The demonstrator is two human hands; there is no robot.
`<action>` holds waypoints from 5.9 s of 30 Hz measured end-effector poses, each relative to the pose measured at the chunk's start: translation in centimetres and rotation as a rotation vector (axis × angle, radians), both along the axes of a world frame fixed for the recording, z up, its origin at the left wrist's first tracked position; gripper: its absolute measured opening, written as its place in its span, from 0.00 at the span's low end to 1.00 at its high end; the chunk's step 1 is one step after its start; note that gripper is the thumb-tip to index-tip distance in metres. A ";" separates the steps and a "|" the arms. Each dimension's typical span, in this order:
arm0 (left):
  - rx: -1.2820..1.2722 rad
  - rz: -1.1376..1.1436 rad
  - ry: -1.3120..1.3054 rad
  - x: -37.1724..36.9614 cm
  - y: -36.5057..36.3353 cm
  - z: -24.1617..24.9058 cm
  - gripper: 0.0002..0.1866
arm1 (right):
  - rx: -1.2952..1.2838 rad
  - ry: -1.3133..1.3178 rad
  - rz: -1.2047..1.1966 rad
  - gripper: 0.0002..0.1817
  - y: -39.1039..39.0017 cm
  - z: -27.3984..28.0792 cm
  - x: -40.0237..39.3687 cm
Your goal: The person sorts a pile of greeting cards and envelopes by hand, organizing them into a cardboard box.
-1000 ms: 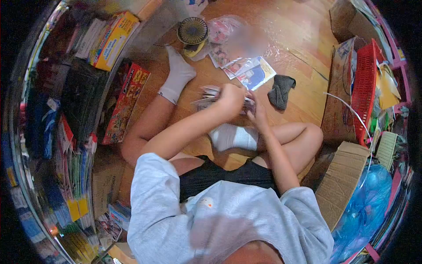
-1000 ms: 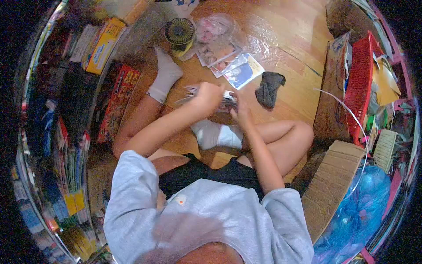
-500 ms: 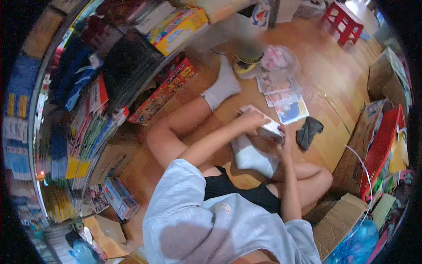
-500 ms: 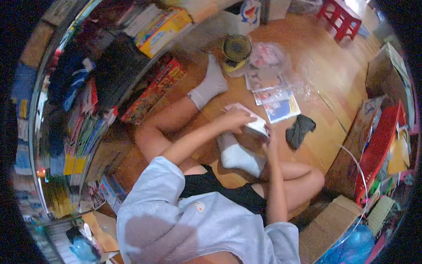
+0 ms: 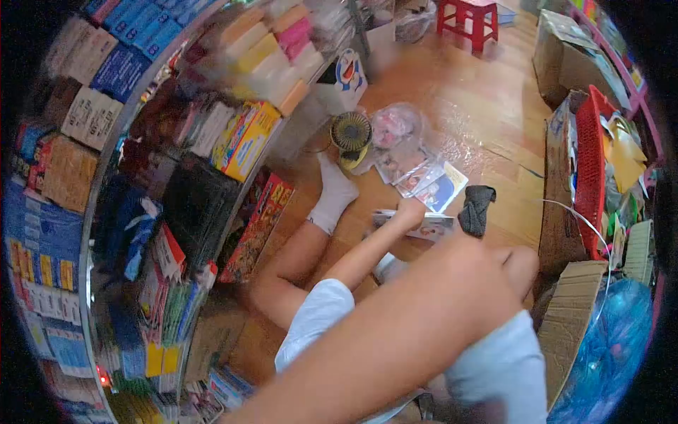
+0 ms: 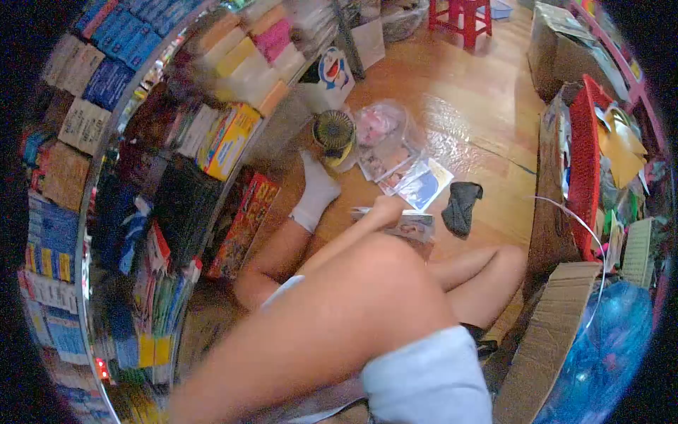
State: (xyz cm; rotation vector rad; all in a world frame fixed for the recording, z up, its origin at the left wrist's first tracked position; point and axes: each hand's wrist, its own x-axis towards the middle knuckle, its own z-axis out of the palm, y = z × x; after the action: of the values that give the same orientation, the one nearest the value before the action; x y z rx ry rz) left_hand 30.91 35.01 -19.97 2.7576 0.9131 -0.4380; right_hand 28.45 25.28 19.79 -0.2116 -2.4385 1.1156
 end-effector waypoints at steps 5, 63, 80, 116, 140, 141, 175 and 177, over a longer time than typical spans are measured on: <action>-0.001 0.089 -0.041 -0.7 -1.1 2.8 0.14 | 0.084 -0.103 0.002 0.20 0.2 0.8 -0.8; 0.026 0.012 -0.015 -1.9 -2.0 3.6 0.10 | 0.020 -0.135 0.272 0.22 -4.4 -4.4 -11.7; 0.009 0.031 -0.072 -2.0 -2.0 3.7 0.11 | -0.007 -0.095 0.345 0.23 -5.5 -6.3 -12.5; -0.119 0.106 -0.211 -6.7 -2.6 4.8 0.29 | -0.762 0.519 -1.523 0.19 -4.0 -41.1 15.1; -0.552 1.498 -1.886 -4.2 -6.2 1.0 0.19 | -0.584 0.938 -2.027 0.14 -1.8 -40.7 9.0; -0.628 1.570 -1.918 -3.9 -6.1 1.4 0.17 | -0.583 0.935 -2.033 0.14 -1.7 -41.0 9.5; -0.278 1.058 -1.766 -2.4 -3.1 -3.2 0.10 | -0.438 0.712 -1.862 0.23 -0.3 -42.1 11.3; -0.368 1.069 -1.822 -2.1 -3.1 -3.3 0.08 | -0.466 0.723 -1.832 0.23 -0.4 -42.8 11.5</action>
State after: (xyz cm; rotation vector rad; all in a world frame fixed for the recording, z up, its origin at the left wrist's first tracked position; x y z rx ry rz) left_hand 28.85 31.86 -23.27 0.9891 1.1158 1.5186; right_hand 39.97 24.86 -22.97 -1.4356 -0.5900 0.5340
